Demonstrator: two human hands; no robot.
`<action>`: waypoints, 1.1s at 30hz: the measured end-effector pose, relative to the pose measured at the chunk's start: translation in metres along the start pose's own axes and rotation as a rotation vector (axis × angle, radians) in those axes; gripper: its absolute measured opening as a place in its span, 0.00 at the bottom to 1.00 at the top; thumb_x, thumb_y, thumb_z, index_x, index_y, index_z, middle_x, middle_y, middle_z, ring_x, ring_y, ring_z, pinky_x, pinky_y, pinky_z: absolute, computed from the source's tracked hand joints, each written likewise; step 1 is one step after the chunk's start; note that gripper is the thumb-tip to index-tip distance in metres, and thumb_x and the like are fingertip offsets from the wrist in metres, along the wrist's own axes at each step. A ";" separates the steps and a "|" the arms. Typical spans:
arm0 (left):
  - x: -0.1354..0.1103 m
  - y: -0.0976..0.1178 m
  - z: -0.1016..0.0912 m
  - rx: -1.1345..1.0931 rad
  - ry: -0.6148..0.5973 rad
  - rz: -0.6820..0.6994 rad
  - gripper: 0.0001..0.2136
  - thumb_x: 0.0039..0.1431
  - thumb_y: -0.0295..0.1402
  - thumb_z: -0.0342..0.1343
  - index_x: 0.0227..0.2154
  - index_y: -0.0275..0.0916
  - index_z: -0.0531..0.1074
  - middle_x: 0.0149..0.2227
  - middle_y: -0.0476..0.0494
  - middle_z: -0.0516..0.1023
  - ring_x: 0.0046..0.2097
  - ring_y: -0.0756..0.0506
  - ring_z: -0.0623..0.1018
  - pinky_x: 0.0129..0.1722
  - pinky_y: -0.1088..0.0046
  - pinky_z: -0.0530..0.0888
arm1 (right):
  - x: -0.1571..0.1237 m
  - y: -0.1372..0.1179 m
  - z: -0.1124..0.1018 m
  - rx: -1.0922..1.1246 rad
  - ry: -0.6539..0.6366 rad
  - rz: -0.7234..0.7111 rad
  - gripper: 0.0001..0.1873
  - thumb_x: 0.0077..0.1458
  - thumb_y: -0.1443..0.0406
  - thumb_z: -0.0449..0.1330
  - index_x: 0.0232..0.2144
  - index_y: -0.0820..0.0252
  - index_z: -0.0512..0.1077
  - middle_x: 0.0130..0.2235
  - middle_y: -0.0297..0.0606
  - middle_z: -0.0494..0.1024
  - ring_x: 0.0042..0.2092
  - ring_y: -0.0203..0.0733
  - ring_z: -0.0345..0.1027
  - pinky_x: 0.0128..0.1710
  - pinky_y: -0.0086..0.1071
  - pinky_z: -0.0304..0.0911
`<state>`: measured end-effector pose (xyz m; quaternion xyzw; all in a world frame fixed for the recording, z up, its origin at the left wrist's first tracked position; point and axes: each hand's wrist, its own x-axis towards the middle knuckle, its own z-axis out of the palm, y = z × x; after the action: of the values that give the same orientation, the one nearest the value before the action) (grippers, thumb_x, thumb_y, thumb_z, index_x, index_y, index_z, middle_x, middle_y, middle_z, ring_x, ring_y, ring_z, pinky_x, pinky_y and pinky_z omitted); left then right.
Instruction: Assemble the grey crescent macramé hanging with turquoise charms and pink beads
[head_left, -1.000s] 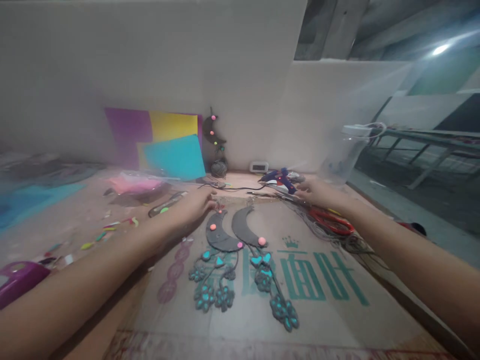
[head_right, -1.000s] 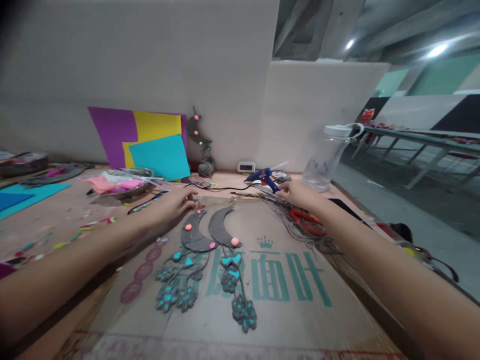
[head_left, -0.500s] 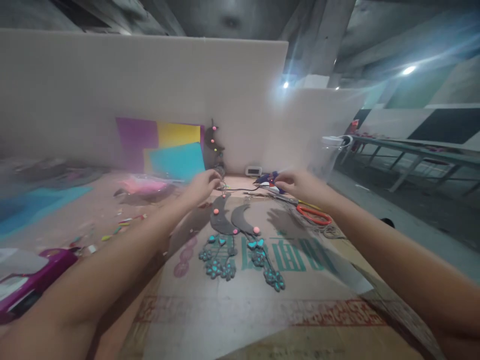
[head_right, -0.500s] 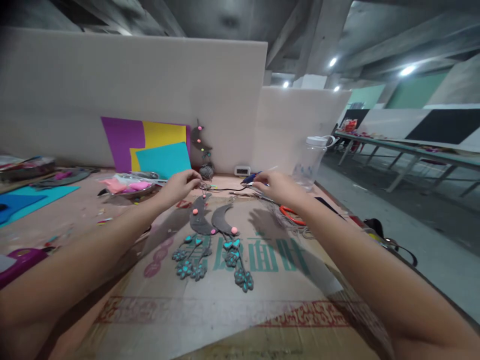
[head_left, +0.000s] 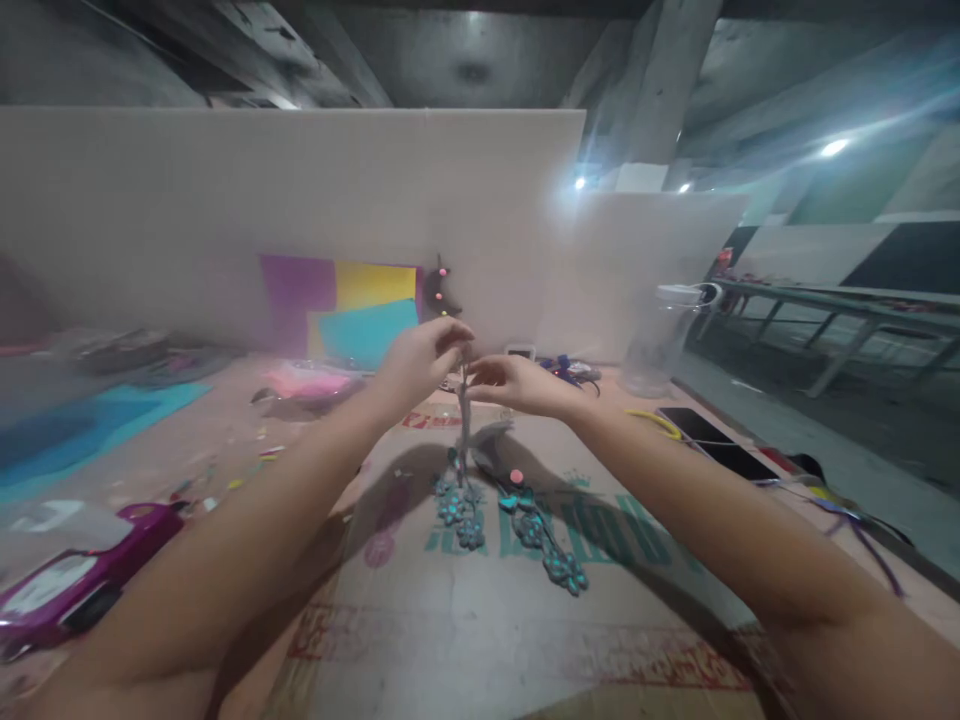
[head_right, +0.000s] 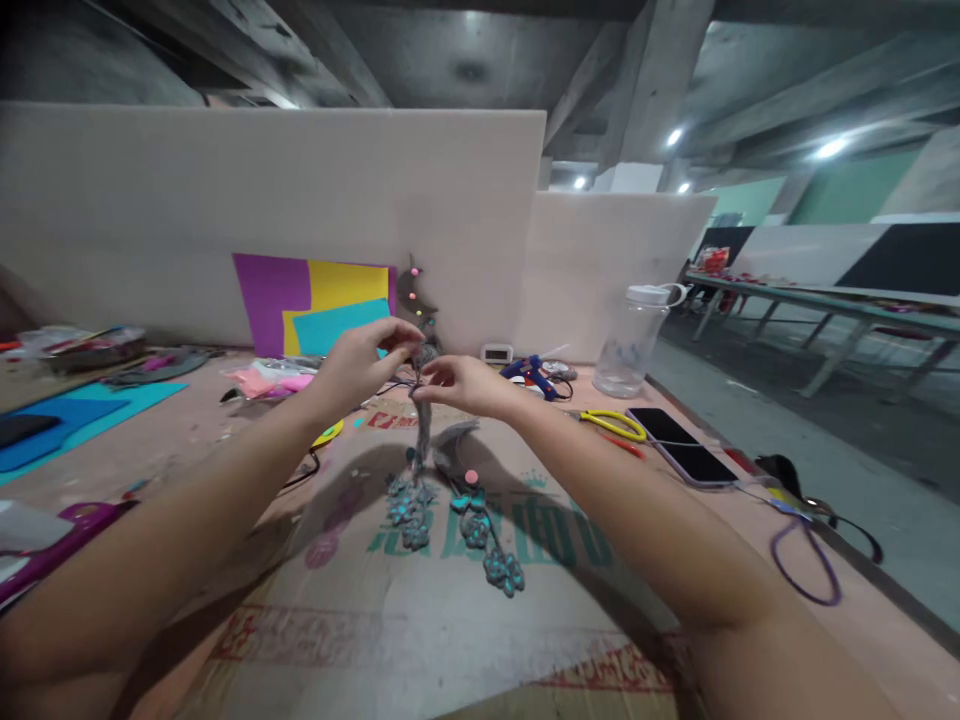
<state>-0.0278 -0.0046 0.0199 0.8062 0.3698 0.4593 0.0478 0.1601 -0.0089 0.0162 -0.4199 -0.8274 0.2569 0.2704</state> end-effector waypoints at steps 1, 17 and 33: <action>-0.001 -0.001 0.001 -0.019 0.008 -0.013 0.07 0.59 0.28 0.53 0.39 0.38 0.74 0.38 0.45 0.82 0.39 0.46 0.79 0.41 0.71 0.73 | 0.000 0.005 0.004 0.012 0.022 -0.001 0.15 0.55 0.61 0.64 0.43 0.64 0.78 0.41 0.45 0.83 0.42 0.46 0.76 0.43 0.36 0.67; 0.000 0.017 -0.031 -0.165 0.242 0.033 0.06 0.59 0.28 0.57 0.39 0.37 0.75 0.35 0.46 0.80 0.38 0.49 0.79 0.41 0.72 0.73 | 0.023 -0.038 0.012 0.376 0.221 -0.145 0.03 0.55 0.67 0.60 0.30 0.62 0.73 0.30 0.35 0.79 0.34 0.37 0.73 0.39 0.31 0.68; 0.044 -0.058 -0.021 -0.889 -0.107 -0.301 0.35 0.51 0.66 0.51 0.44 0.38 0.78 0.42 0.37 0.83 0.46 0.36 0.80 0.48 0.62 0.73 | 0.086 -0.085 -0.061 0.231 0.454 -0.156 0.09 0.62 0.67 0.58 0.29 0.64 0.73 0.31 0.38 0.80 0.28 0.30 0.68 0.25 0.23 0.60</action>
<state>-0.0629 0.0593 0.0388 0.6676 0.2469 0.5188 0.4734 0.1103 0.0311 0.1359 -0.3682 -0.7404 0.2273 0.5144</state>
